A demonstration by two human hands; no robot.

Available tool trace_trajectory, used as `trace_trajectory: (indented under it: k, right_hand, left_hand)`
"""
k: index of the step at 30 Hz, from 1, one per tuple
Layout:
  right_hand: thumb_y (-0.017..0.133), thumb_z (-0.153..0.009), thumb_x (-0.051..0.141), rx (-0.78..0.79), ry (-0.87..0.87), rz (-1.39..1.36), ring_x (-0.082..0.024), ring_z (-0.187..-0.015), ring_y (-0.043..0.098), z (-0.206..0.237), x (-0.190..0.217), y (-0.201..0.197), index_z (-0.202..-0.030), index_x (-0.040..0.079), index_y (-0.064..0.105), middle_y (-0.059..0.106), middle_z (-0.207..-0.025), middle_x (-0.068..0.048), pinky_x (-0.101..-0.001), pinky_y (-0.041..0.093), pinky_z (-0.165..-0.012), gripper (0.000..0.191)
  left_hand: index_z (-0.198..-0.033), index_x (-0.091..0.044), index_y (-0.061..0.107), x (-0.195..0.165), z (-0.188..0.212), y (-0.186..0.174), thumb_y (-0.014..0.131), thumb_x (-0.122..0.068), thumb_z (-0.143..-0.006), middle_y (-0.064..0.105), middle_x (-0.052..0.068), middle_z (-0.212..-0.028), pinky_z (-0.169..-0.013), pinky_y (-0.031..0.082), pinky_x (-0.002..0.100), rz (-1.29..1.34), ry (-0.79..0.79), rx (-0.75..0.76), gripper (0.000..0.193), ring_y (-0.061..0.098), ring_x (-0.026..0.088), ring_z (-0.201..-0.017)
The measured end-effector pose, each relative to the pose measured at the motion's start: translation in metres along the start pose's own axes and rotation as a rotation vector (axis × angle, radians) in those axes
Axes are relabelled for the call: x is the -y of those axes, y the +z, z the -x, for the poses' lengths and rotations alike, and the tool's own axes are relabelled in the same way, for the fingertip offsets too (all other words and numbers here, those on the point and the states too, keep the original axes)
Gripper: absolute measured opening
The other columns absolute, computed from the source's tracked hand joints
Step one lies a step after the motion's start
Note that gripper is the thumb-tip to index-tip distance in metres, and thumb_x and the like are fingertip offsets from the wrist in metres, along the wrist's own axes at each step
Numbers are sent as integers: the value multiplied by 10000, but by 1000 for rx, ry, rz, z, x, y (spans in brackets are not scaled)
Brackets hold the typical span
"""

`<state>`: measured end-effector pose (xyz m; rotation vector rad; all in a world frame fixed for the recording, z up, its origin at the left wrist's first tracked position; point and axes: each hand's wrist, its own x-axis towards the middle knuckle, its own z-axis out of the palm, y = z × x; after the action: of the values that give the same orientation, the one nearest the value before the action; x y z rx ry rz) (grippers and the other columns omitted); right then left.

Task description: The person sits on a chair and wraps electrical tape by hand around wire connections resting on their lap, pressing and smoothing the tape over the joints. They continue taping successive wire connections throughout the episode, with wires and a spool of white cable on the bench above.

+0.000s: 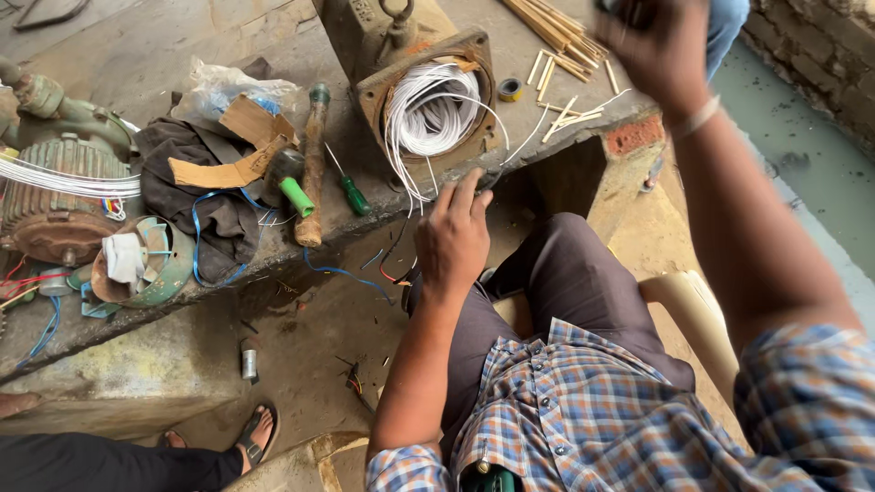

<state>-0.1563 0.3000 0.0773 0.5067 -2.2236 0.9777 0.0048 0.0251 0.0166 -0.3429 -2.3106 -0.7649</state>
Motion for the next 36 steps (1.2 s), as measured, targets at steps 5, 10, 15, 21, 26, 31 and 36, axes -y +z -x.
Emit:
trace_trajectory:
  k: [5, 10, 15, 21, 26, 31, 36]
  right_hand:
    - [716, -947, 142, 710, 128, -783, -87, -877, 666, 110, -37, 28, -1031, 20, 685, 707, -915, -9, -247, 543, -791, 152]
    - [703, -963, 217, 831, 403, -800, -95, -873, 611, 155, -68, 59, -1150, 4, 699, 704, -957, -13, -270, 519, -786, 283]
    - [633, -984, 297, 771, 694, -435, -172, -711, 704, 169, -99, 89, -1291, 22, 621, 746, -869, -99, -337, 565, -677, 412]
    - [640, -993, 256, 754, 673, -224, -260, -664, 754, 184, -117, 95, -1323, 85, 626, 751, -822, -185, -386, 568, -660, 372]
    - [670, -992, 218, 573, 322, -150, -301, -771, 713, 190, -130, 99, -1232, 90, 701, 708, -933, -163, -400, 557, -699, 274]
    - [692, -1031, 225, 531, 250, 39, -330, -861, 678, 196, -138, 105, -1240, 137, 758, 684, -945, -141, -399, 552, -787, 236]
    - [753, -835, 318, 606, 293, -179, -375, -935, 675, 200, -135, 99, -1226, 113, 689, 675, -1074, -163, -447, 551, -796, 446]
  left_hand:
    - [-1290, -103, 664, 35, 50, -5, 746, -95, -956, 692, 92, -1158, -823, 553, 408, -41, 272, -217, 343, 709, 278, -996]
    - [-1203, -115, 702, 88, 133, -35, 684, -20, -953, 662, 92, -1078, -834, 541, 441, -191, 201, -113, 268, 657, 310, -925]
    - [-1303, -100, 625, 74, 241, -65, 707, -263, -907, 660, 202, -1181, -892, 477, 521, -588, -331, 105, 436, 604, 400, -1043]
    - [-1450, -60, 441, 46, 296, -79, 688, -421, -874, 660, 266, -1255, -882, 549, 487, -369, -1030, 179, 723, 685, 431, -1095]
    - [-1414, -108, 498, 50, 278, -83, 626, -409, -915, 772, 221, -1081, -840, 598, 457, -139, -1248, 163, 597, 768, 391, -1008]
    - [-1386, -120, 523, 53, 266, -84, 631, -418, -934, 771, 230, -1069, -836, 598, 461, -202, -1257, 223, 552, 751, 397, -1017]
    - [-1370, -115, 524, 67, 249, -77, 621, -427, -932, 769, 233, -1060, -821, 599, 467, -335, -1238, 319, 546, 750, 404, -999]
